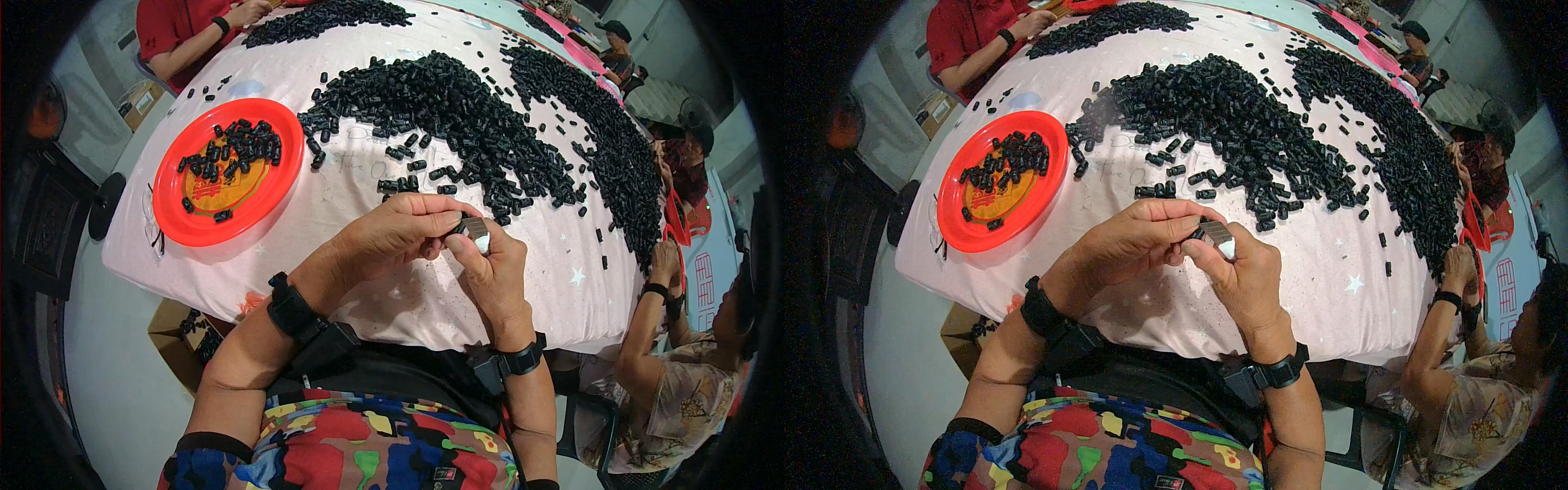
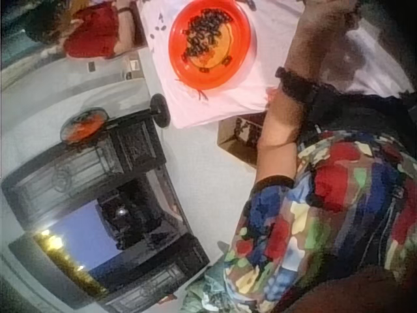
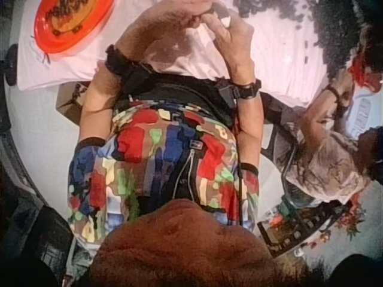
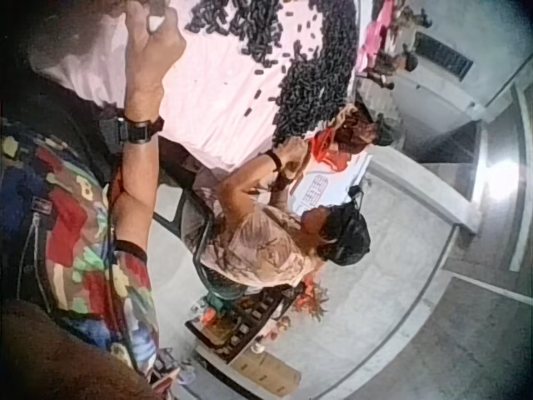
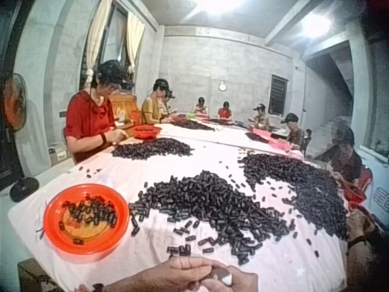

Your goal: Sorting and inspecting small black shoe components at a large table.

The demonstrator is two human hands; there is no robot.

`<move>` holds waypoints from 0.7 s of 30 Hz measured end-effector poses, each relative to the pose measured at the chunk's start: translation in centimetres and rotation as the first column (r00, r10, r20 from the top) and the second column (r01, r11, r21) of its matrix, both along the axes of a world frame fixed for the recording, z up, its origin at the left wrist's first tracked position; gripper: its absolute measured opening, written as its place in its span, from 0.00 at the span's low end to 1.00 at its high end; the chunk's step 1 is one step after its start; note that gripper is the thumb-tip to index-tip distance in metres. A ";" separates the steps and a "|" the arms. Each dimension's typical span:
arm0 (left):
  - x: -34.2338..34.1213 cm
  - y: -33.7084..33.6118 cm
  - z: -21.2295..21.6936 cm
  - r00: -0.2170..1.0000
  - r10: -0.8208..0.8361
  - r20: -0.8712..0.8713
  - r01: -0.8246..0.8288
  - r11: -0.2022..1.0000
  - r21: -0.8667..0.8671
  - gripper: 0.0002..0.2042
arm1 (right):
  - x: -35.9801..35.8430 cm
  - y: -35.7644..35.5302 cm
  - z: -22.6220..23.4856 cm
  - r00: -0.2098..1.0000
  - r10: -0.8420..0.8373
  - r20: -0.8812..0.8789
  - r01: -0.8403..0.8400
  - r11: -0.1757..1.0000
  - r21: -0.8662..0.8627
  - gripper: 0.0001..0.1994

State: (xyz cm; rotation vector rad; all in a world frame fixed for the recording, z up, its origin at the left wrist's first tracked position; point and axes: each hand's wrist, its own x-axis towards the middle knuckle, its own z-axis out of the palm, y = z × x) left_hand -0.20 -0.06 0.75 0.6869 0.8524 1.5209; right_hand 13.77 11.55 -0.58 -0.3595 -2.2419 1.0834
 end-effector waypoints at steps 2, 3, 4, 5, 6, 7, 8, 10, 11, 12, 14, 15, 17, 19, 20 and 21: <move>0.0 0.0 0.0 1.000 -0.004 0.013 0.004 1.000 -0.018 0.14 | 0.0 -0.1 0.0 1.000 -0.011 0.024 0.011 1.000 -0.013 0.19; -0.1 0.0 0.0 1.000 -0.003 0.013 0.003 1.000 -0.018 0.14 | 0.0 -0.1 0.0 1.000 -0.010 0.023 0.010 1.000 -0.014 0.19; -0.1 0.0 -0.1 1.000 -0.006 0.010 0.006 1.000 -0.016 0.14 | 0.0 -0.1 0.0 1.000 -0.017 0.023 0.016 1.000 0.019 0.19; -0.1 0.0 -0.1 1.000 -0.009 0.007 0.010 1.000 -0.015 0.14 | 0.0 -0.1 0.0 0.999 -0.023 0.023 0.022 0.998 0.052 0.18; -0.1 0.0 -0.2 1.000 -0.010 0.007 0.010 1.000 -0.015 0.14 | 0.0 -0.1 0.0 0.999 -0.024 0.023 0.023 0.998 0.052 0.18; -0.1 0.1 -0.2 1.000 -0.013 0.017 0.013 1.000 -0.007 0.14 | -0.1 -0.1 -0.1 0.999 -0.018 -0.033 0.019 1.000 0.014 0.17; -0.1 0.1 -0.2 0.999 -0.016 0.028 0.016 1.000 0.001 0.14 | -0.1 -0.1 -0.2 0.996 -0.015 -0.089 0.013 1.000 -0.024 0.16; -0.1 0.0 -0.4 1.000 -0.011 0.023 0.011 1.000 -0.003 0.14 | -0.1 -0.1 -0.1 1.000 -0.004 -0.030 0.004 1.000 -0.019 0.15; -0.2 0.0 -0.4 1.000 -0.008 0.018 0.008 1.000 -0.005 0.14 | 0.0 -0.2 0.1 1.000 0.005 0.029 -0.005 1.000 -0.013 0.15; -0.1 0.0 -0.4 1.000 -0.007 0.018 0.007 1.000 -0.006 0.14 | 0.1 -0.2 0.3 1.000 0.005 0.029 -0.005 1.000 -0.014 0.15; 0.0 0.2 -0.3 0.999 0.036 0.010 -0.036 0.998 -0.047 0.15 | 0.3 -0.3 0.6 0.996 0.029 0.082 -0.034 0.998 0.049 0.14; 0.0 0.1 -0.3 0.999 0.037 0.011 -0.037 0.998 -0.044 0.15 | 0.3 -0.2 0.6 0.996 0.030 0.083 -0.035 0.998 0.053 0.14; -0.2 -0.3 -0.3 0.998 0.030 0.049 -0.028 0.999 -0.046 0.16 | 0.3 -0.1 0.6 0.997 -0.058 -0.054 0.060 0.997 0.042 0.15; -0.1 0.0 -0.2 0.999 0.002 0.042 0.000 0.999 -0.047 0.16 | 0.2 -0.3 0.8 0.996 -0.033 -0.078 0.035 0.999 0.020 0.17; 0.0 0.0 0.0 0.999 -0.023 0.036 0.025 0.999 -0.047 0.17 | 0.2 -0.4 0.7 0.994 -0.017 -0.108 0.013 0.999 -0.042 0.17; -0.1 -0.1 0.0 0.999 -0.019 0.035 0.021 0.999 -0.050 0.17 | 0.1 -0.4 0.5 0.990 0.002 -0.140 -0.017 0.994 -0.104 0.16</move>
